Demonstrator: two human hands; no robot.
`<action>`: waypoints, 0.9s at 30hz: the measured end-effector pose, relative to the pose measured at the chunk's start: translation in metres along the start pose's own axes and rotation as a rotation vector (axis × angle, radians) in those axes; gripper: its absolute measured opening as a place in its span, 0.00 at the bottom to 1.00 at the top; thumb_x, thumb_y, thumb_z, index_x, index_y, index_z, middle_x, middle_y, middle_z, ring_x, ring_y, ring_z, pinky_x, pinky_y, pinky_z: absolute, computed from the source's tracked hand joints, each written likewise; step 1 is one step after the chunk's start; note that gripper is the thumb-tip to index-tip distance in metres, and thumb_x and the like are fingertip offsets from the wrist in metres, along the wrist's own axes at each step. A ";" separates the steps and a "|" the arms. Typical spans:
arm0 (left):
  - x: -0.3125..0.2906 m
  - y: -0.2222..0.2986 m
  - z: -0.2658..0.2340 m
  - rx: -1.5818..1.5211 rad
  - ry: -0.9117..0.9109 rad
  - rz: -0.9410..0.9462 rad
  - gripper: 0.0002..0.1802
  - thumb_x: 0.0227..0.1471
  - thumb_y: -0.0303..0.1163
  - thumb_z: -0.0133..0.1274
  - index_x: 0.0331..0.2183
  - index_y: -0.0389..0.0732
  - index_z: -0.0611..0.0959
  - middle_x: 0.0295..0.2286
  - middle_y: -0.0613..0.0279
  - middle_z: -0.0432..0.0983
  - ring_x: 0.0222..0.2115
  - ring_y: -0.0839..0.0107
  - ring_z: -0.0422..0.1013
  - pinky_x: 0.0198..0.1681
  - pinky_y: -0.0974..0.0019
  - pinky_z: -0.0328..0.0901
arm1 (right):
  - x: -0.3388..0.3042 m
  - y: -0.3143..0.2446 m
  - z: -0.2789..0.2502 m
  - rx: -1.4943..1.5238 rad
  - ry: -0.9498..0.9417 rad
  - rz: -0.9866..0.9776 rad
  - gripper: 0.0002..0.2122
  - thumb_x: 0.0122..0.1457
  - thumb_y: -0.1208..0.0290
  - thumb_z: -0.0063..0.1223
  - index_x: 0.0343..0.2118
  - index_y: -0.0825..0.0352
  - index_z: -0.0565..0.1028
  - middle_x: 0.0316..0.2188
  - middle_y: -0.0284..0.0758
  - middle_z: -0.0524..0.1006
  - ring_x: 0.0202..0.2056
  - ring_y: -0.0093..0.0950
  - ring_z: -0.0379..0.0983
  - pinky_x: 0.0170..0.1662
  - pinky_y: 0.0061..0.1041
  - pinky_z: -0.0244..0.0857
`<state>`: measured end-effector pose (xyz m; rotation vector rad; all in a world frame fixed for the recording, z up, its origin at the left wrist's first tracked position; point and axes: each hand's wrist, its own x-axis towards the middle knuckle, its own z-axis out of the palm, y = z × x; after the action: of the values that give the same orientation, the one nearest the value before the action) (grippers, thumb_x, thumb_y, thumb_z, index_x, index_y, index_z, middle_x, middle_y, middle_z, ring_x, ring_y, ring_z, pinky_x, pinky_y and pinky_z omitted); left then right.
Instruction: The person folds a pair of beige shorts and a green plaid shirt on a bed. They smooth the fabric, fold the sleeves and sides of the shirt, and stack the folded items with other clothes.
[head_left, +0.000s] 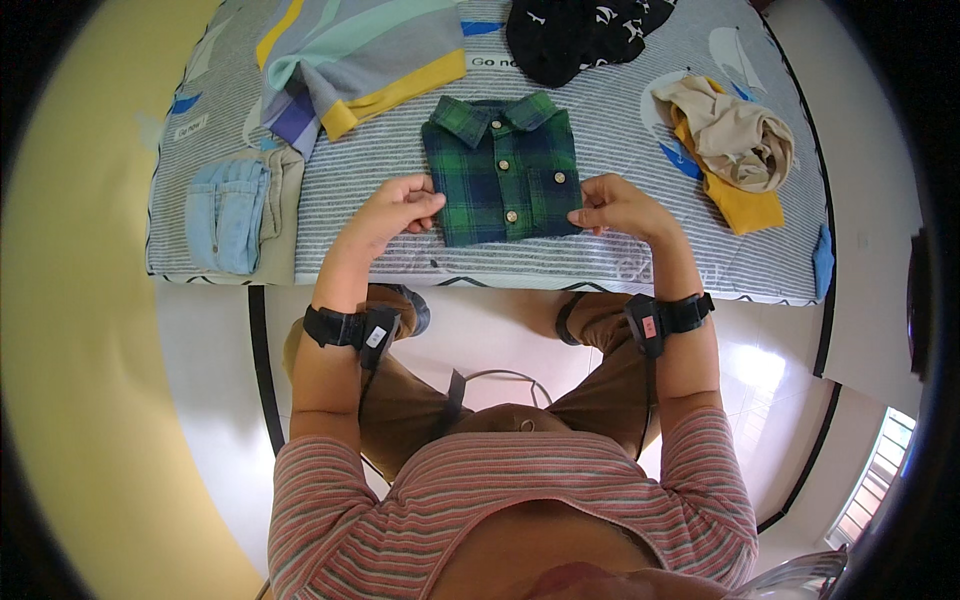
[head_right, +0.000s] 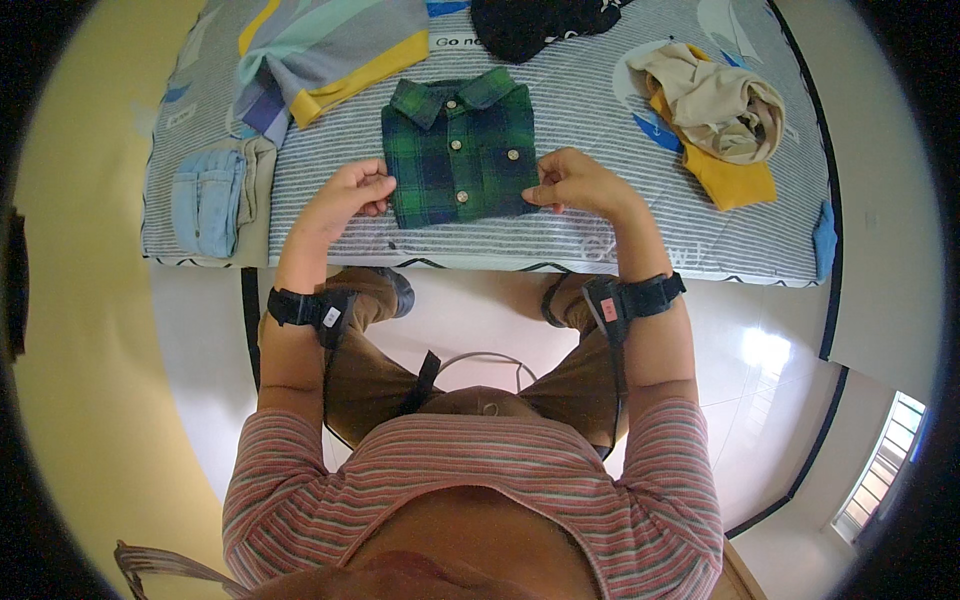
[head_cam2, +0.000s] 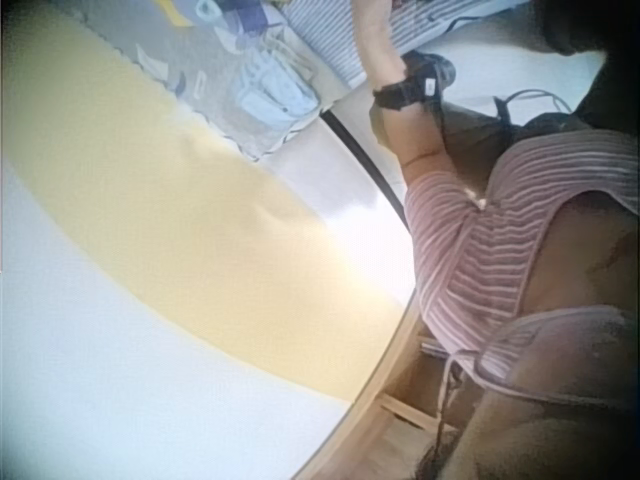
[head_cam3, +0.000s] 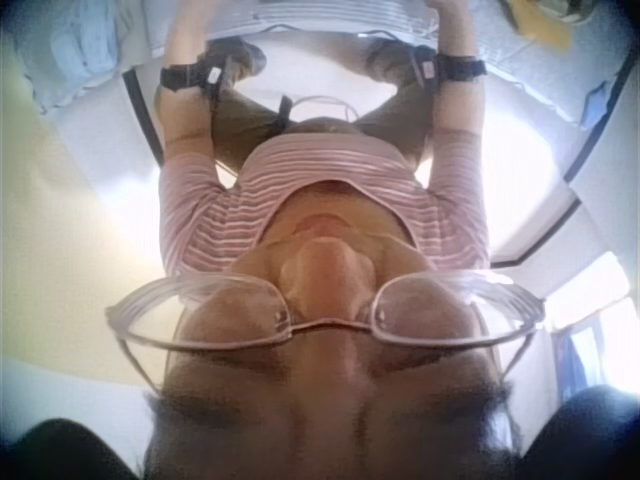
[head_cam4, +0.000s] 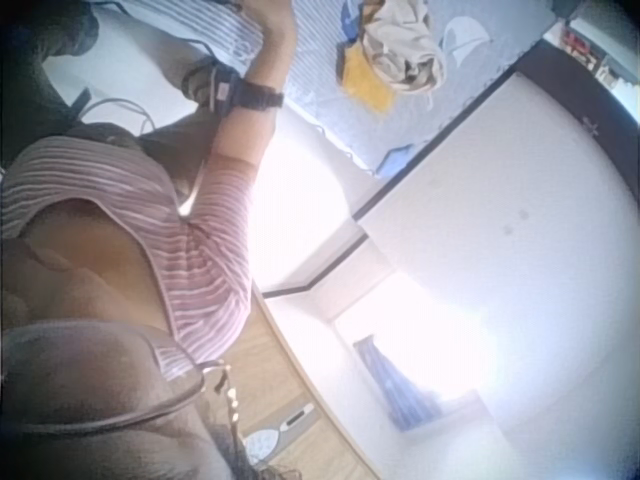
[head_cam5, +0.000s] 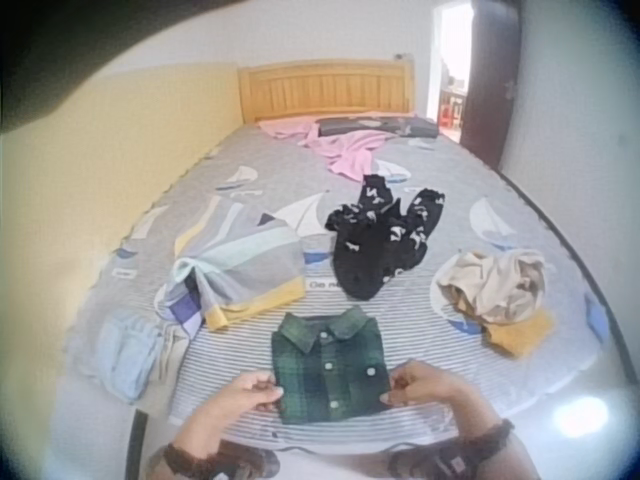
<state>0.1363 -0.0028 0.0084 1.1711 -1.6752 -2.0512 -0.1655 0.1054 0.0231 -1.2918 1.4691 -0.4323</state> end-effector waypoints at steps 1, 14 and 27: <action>0.000 -0.002 -0.003 -0.050 0.012 -0.026 0.08 0.48 0.34 0.54 0.26 0.39 0.77 0.20 0.73 0.68 0.20 0.84 0.64 0.23 0.81 0.60 | 0.001 0.000 0.000 0.048 -0.005 0.003 0.13 0.50 0.65 0.57 0.17 0.67 0.69 0.14 0.29 0.70 0.17 0.17 0.65 0.21 0.15 0.59; 0.009 -0.010 0.001 -0.094 0.048 -0.082 0.07 0.50 0.33 0.51 0.22 0.43 0.75 0.18 0.74 0.67 0.18 0.85 0.63 0.21 0.81 0.60 | 0.010 0.004 0.001 0.076 0.004 0.013 0.16 0.56 0.60 0.50 0.17 0.66 0.69 0.13 0.27 0.69 0.17 0.16 0.66 0.20 0.13 0.60; 0.009 -0.011 0.010 0.586 0.359 0.170 0.11 0.45 0.31 0.52 0.17 0.35 0.75 0.13 0.67 0.68 0.14 0.79 0.62 0.18 0.74 0.57 | 0.011 0.007 -0.001 0.093 -0.005 0.036 0.15 0.55 0.63 0.51 0.17 0.66 0.69 0.13 0.29 0.70 0.17 0.17 0.67 0.21 0.14 0.61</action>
<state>0.1269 0.0018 -0.0053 1.3931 -2.1497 -1.1828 -0.1675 0.0975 0.0125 -1.1909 1.4491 -0.4680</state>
